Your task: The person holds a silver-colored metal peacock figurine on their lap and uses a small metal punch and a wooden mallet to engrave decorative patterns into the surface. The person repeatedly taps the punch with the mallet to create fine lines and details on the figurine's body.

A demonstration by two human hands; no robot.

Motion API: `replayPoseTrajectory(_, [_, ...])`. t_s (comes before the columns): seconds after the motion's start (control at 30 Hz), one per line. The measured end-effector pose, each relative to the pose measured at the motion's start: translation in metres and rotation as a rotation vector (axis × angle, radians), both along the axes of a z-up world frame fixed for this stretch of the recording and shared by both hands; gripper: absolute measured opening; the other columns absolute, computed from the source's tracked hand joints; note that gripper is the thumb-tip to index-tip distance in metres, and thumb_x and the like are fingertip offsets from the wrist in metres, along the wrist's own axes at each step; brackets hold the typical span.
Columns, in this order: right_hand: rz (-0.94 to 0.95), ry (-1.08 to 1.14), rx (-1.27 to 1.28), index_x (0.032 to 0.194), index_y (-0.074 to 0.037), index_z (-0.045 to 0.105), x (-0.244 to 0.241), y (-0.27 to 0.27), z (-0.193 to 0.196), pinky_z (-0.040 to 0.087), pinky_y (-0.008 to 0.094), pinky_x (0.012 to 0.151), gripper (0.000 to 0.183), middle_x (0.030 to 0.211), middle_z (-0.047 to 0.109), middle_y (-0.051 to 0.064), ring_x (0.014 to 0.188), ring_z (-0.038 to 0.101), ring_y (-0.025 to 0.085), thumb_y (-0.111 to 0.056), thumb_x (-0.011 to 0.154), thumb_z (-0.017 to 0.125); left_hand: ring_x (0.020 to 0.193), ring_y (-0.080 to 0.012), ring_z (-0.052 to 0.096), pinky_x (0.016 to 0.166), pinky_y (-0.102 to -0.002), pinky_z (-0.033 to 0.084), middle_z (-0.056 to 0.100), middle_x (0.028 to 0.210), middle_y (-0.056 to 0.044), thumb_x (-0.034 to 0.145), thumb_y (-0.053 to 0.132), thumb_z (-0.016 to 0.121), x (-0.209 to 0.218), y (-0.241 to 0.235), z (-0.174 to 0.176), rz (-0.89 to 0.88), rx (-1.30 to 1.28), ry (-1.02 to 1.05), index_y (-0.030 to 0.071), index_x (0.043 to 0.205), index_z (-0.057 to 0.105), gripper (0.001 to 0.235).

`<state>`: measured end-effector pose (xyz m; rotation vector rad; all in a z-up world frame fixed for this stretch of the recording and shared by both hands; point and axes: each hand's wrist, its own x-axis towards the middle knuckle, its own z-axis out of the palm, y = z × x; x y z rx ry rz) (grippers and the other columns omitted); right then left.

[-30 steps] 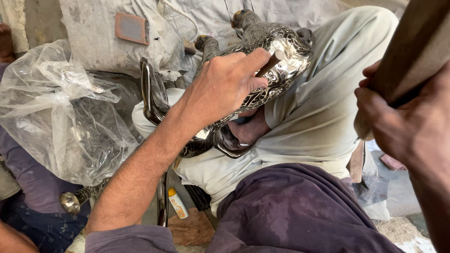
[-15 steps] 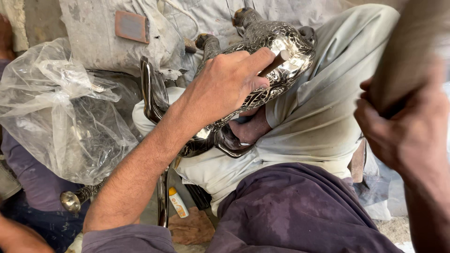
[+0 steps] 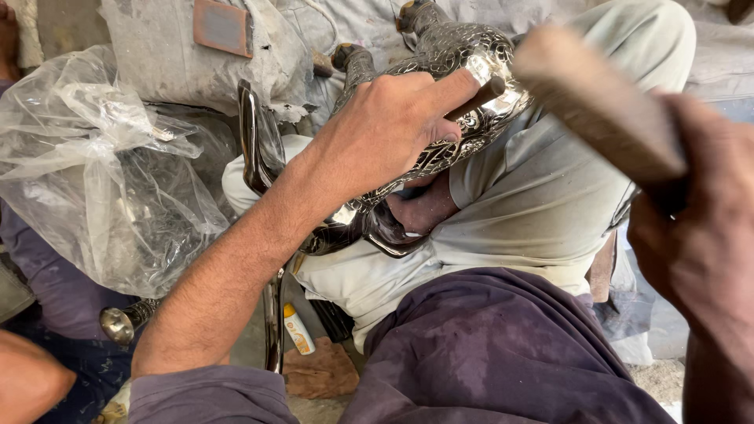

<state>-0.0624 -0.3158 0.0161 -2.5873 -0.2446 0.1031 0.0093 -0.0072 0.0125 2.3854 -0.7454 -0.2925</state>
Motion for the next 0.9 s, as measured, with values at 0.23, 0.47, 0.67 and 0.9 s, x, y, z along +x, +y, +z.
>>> replayPoseTrajectory(0.23, [0.063, -0.109, -0.016, 0.148, 0.005, 0.047, -0.009, 0.000, -0.003, 0.058, 0.041, 0.082, 0.066, 0.117, 0.066, 0.027, 0.097, 0.067, 0.033, 0.012, 0.086, 0.070, 0.078, -0.0329, 0.068, 0.063, -0.047, 0.052, 0.065, 0.084, -0.011, 0.098, 0.027, 0.074, 0.003, 0.000, -0.003, -0.046, -0.006, -0.085, 0.013, 0.128, 0.054, 0.039])
replayPoseTrajectory(0.47, [0.083, -0.099, -0.077, 0.149, 0.005, 0.043, -0.022, 0.004, -0.001, 0.056, 0.043, 0.073, 0.063, 0.108, 0.067, 0.027, 0.090, 0.067, 0.034, 0.010, 0.091, 0.069, 0.079, -0.0356, 0.069, 0.064, -0.047, 0.054, 0.065, 0.083, -0.014, 0.098, 0.023, 0.074, 0.004, -0.001, -0.006, -0.080, 0.023, -0.161, 0.013, 0.132, 0.056, 0.039])
replayPoseTrajectory(0.67, [0.108, -0.072, -0.225, 0.143, 0.003, 0.048, -0.018, 0.000, -0.020, 0.058, 0.045, 0.075, 0.068, 0.103, 0.066, 0.027, 0.086, 0.069, 0.036, 0.006, 0.079, 0.072, 0.083, -0.0276, 0.076, 0.071, -0.043, 0.059, 0.071, 0.088, -0.009, 0.100, 0.011, 0.070, 0.010, 0.000, -0.006, -0.115, -0.128, -0.097, 0.017, 0.137, 0.058, 0.039])
replayPoseTrajectory(0.9, [-0.133, -0.018, 0.364, 0.144, -0.002, 0.045, -0.046, -0.007, -0.048, 0.055, 0.030, 0.083, 0.045, 0.117, 0.060, 0.015, 0.094, 0.063, 0.022, -0.001, 0.103, 0.061, 0.082, -0.0285, 0.077, 0.066, -0.042, 0.059, 0.073, 0.088, -0.010, 0.096, 0.012, 0.069, 0.015, -0.008, -0.004, -0.112, -0.024, -0.122, 0.013, 0.128, 0.060, 0.034])
